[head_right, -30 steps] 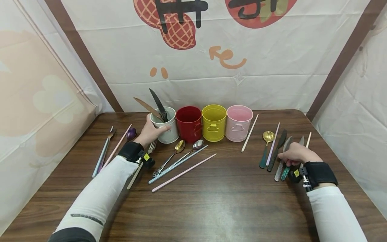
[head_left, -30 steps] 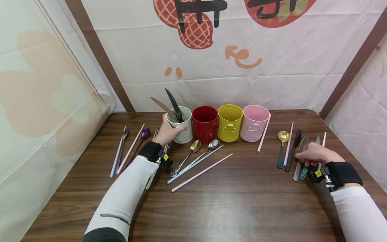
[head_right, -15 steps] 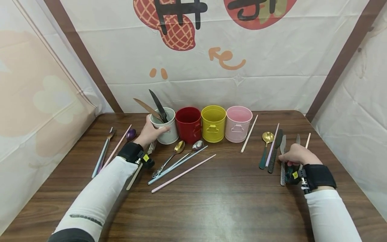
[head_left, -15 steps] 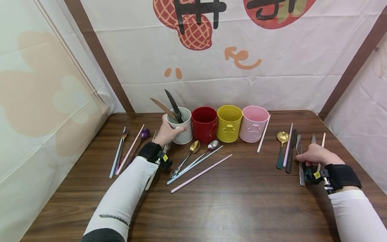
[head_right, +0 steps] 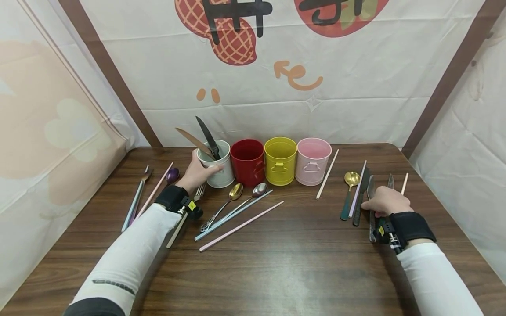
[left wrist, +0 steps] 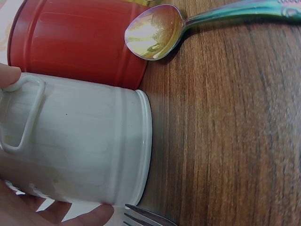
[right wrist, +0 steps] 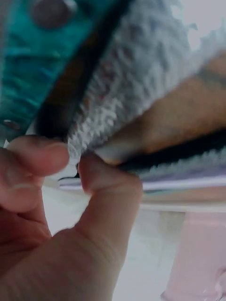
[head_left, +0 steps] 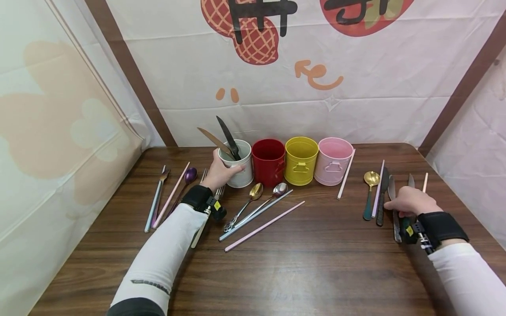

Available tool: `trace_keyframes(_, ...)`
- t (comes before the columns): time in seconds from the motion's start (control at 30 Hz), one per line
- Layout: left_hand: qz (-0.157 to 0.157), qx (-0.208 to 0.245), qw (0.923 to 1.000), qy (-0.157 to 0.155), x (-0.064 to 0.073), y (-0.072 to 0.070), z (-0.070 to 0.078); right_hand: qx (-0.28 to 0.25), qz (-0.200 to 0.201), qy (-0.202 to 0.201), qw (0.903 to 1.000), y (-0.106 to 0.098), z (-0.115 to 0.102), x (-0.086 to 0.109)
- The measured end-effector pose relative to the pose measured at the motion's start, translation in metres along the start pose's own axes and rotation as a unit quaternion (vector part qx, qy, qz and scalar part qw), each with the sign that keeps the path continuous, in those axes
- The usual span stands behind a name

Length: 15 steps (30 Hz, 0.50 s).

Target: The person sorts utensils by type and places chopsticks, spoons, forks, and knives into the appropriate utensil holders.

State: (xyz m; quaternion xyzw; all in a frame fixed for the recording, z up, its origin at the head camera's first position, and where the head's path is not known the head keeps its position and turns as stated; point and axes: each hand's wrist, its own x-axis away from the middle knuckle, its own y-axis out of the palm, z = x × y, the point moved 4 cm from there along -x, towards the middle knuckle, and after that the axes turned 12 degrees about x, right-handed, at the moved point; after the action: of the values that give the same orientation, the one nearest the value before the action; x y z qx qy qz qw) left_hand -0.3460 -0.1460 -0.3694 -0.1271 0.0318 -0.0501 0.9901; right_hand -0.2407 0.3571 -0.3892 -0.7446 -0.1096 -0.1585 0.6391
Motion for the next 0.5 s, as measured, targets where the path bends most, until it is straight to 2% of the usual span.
trace_keyframes(0.17, 0.001, -0.002, 1.0, -0.004, -0.0001, -0.0004, -0.0002, -0.008, -0.005, -0.018, 0.9998, -0.0005, -0.0049, -0.0037)
trace_keyframes(0.5, 0.002, 0.003, 1.0, 0.0, -0.0001, 0.0012, -0.0004, -0.043, -0.046, 0.002, 0.998, -0.0028, -0.0063, -0.0044)
